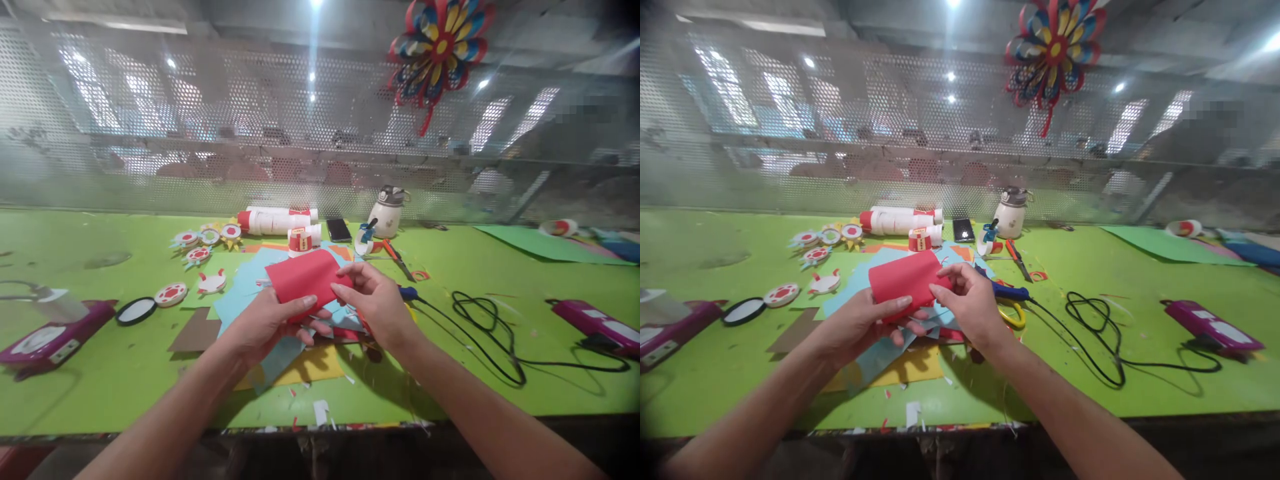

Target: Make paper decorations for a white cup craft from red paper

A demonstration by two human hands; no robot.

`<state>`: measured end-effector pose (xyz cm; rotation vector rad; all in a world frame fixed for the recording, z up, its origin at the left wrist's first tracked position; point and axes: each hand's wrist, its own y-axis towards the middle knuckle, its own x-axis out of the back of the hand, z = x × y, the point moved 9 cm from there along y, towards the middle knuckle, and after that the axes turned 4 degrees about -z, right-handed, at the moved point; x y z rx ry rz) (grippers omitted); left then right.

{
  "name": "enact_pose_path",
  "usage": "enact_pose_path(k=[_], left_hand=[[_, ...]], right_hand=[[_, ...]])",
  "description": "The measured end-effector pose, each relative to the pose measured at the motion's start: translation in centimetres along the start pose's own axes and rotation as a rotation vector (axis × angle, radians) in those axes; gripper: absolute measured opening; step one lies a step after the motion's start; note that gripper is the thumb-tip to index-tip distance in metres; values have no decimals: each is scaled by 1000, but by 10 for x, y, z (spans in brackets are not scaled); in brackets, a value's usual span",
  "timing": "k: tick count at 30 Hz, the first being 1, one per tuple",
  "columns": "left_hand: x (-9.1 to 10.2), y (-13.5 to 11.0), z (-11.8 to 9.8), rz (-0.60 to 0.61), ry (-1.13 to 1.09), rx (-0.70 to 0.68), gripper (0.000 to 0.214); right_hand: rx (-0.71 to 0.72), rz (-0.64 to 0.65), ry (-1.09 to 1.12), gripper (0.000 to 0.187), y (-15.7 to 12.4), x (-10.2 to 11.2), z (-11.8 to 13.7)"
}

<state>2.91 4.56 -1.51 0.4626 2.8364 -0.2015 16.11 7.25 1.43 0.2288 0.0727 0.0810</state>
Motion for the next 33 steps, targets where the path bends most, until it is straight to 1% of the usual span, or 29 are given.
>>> enact_pose_path(k=[4,7,9,11,15,16,24,28,30,33], left_hand=[[0,0,1,-30,8,-11,38],[1,0,0,-52,26,-30,36],[2,0,-1,-67,36,-40,35],[2,0,-2,-82,43,-51,35],[3,-1,-4,-107,61,-78,35],[3,-1,-5,-113,69,-84,35],[3,-1,-3,-127,112,-89,34],[4,1,-2,-139,90,-83,40],[4,1,-1,-128,69,-75,41],[1,0,1,-80,36,-46,38]], right_hand=[[-25,26,102,51,-1,-2,-3],[-48,46,149,56,-1,-3,-6],[-87,72,193,54,-1,-5,-11],[-131,108,239,49,-1,-8,-15],[-201,176,236,24,-5,-15,-20],[-210,182,221,21,-5,-16,-21],[-235,156,169,20,-5,-11,-27],[-237,144,166,20,-4,-10,-27],[-234,141,158,21,-4,-10,-27],[-224,136,145,23,-4,-10,-26]])
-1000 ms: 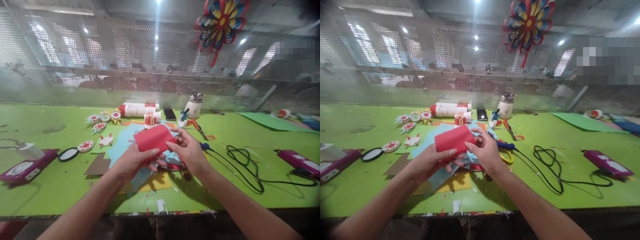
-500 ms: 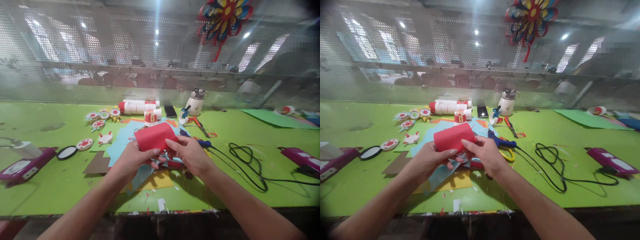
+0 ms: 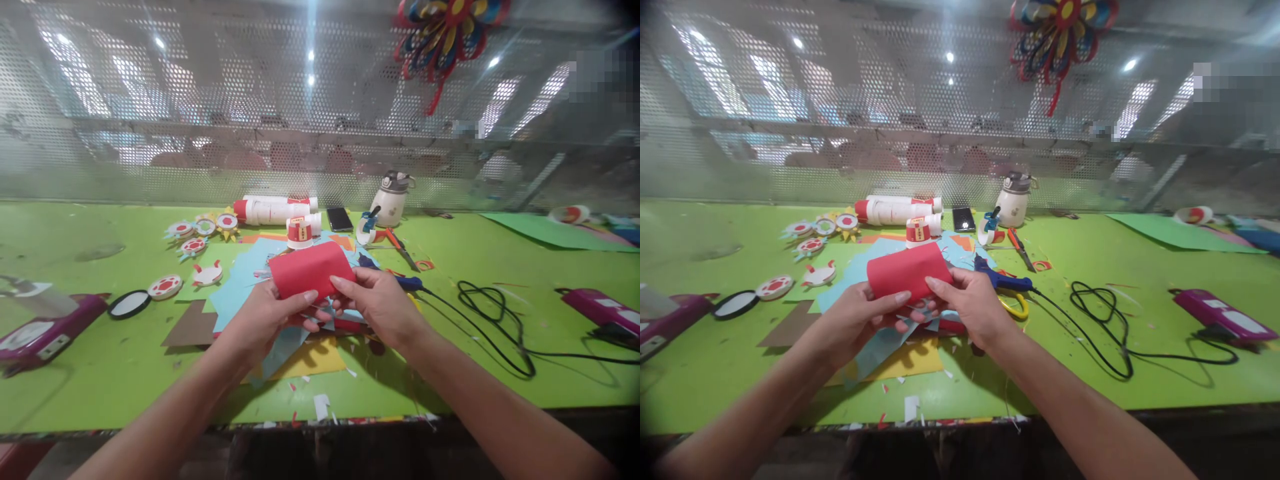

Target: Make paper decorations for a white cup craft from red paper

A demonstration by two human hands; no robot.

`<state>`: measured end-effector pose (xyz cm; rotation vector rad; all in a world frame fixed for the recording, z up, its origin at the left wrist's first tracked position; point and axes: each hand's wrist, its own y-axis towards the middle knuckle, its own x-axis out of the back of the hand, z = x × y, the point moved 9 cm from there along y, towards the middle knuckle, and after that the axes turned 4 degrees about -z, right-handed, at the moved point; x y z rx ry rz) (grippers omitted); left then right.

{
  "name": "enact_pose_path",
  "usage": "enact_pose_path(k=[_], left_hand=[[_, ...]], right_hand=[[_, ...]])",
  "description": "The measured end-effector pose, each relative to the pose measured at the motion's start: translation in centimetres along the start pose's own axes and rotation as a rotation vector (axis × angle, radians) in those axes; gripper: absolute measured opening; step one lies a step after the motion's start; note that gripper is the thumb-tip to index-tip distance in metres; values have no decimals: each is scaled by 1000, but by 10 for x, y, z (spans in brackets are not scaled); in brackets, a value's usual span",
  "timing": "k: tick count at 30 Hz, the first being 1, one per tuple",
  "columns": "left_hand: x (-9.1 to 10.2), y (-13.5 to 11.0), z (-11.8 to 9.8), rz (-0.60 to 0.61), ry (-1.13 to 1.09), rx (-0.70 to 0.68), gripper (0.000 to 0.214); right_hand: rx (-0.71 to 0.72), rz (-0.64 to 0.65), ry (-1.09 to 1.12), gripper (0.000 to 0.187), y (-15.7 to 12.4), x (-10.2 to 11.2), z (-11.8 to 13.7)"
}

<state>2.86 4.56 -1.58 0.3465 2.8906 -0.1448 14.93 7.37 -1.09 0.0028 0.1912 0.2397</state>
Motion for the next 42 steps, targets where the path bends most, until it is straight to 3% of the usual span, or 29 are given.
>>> enact_pose_path(k=[8,42], left_hand=[[2,-1,16,-18,-33,158,27],[6,0,9,-94,29,72,20]], right_hand=[[0,-9,16,23,1,3,-2],[-47,51,112,21,-2,-1,-1]])
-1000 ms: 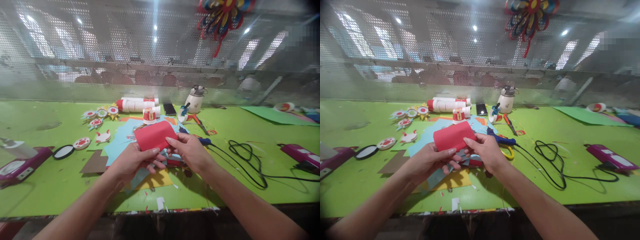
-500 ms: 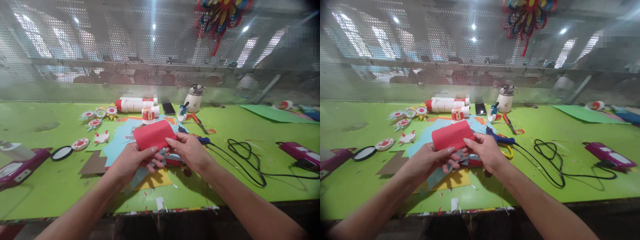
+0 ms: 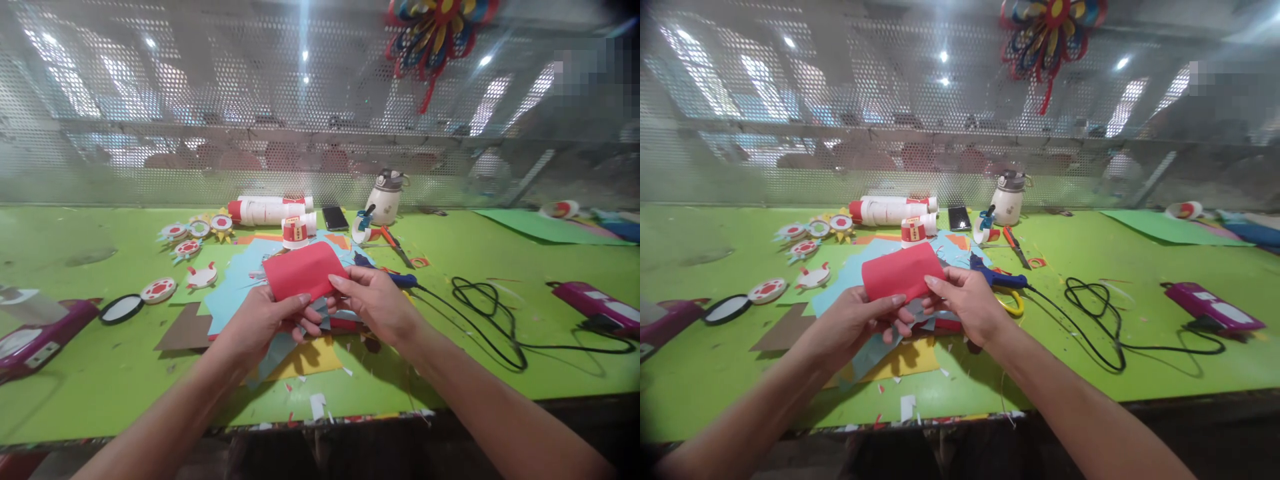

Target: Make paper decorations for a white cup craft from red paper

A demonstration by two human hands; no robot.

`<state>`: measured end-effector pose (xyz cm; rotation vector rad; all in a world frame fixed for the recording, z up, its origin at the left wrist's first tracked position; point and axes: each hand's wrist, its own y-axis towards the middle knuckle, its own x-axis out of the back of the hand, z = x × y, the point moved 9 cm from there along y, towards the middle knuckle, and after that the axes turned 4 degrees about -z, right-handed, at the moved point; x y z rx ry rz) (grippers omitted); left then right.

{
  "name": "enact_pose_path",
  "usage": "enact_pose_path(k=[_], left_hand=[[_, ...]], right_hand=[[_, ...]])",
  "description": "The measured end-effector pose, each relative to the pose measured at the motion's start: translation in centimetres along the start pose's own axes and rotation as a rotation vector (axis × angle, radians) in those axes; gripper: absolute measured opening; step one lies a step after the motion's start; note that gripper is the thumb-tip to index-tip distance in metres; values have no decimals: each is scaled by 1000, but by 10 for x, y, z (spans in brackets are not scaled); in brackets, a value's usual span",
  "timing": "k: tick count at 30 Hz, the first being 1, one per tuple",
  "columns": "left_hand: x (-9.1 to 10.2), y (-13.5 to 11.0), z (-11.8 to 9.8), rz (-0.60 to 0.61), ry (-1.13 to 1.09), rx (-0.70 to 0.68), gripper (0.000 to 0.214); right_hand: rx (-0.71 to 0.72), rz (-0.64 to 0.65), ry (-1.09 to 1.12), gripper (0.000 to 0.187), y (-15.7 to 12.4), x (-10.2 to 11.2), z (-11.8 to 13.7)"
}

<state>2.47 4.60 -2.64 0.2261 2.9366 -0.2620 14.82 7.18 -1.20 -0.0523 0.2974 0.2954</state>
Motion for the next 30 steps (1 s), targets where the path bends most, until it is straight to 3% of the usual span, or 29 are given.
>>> enact_pose_path(k=[7,11,19,25,30], left_hand=[[-7,-1,-2,66,10,-34,21],[-8,-3,-2,91,-1,-39,21],[-15,-5,6,202,-141,129,56],[-12,-3,6,140,-21,71,31],[-10,-3,3,84,23,24,28]], right_hand=[[-123,7,33,23,-2,-5,-11],[-124,0,60,23,-2,-5,-13],[-104,-33,24,22,-3,-4,-14],[-85,-13,10,24,-4,-9,-11],[-111,-12,18,23,-7,-10,-12]])
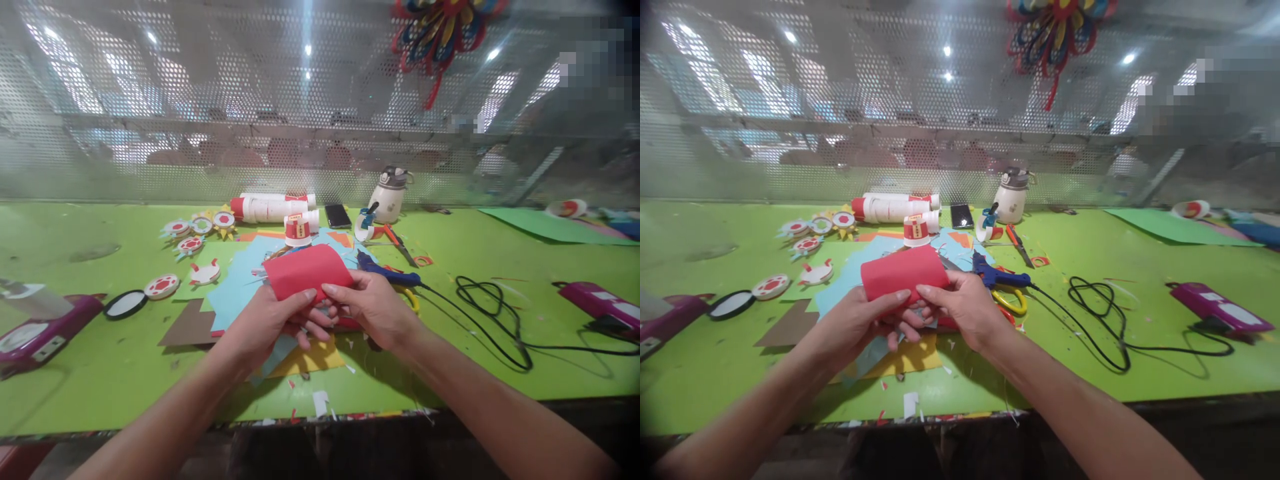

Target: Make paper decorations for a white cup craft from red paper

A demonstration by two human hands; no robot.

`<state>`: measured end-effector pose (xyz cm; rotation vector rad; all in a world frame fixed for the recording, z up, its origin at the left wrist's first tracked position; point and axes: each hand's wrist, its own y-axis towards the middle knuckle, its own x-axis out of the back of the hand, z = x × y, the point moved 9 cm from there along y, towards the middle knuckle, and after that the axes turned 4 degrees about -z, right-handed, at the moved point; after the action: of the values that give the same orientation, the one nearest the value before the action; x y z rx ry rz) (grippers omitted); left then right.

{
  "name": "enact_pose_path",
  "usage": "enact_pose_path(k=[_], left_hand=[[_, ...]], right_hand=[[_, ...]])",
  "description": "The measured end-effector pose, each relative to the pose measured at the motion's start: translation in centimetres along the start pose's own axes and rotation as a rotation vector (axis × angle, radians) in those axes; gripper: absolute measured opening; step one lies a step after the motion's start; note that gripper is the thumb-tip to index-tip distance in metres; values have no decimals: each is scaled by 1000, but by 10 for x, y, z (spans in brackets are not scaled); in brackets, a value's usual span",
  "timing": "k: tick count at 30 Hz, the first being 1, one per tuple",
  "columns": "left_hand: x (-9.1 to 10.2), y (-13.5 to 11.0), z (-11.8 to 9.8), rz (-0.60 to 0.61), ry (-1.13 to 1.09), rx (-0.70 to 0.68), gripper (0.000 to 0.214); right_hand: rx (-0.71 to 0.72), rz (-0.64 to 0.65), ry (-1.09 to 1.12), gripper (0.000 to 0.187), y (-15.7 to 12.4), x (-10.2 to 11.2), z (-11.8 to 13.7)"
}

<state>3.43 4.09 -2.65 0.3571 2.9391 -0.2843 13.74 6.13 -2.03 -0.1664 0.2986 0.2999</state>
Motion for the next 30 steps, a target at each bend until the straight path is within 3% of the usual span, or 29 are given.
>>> enact_pose_path(k=[14,21,27,30], left_hand=[[0,1,3,15,-37,3,21],[1,-1,1,27,14,-47,21],[-3,-4,-14,34,13,-151,20],[-4,-5,-19,39,-134,-175,23]], right_hand=[[-47,-14,-29,28,2,5,-5],[-83,76,-12,27,2,3,-11],[-35,52,-55,29,3,3,-6],[-57,20,-74,30,2,4,-8]])
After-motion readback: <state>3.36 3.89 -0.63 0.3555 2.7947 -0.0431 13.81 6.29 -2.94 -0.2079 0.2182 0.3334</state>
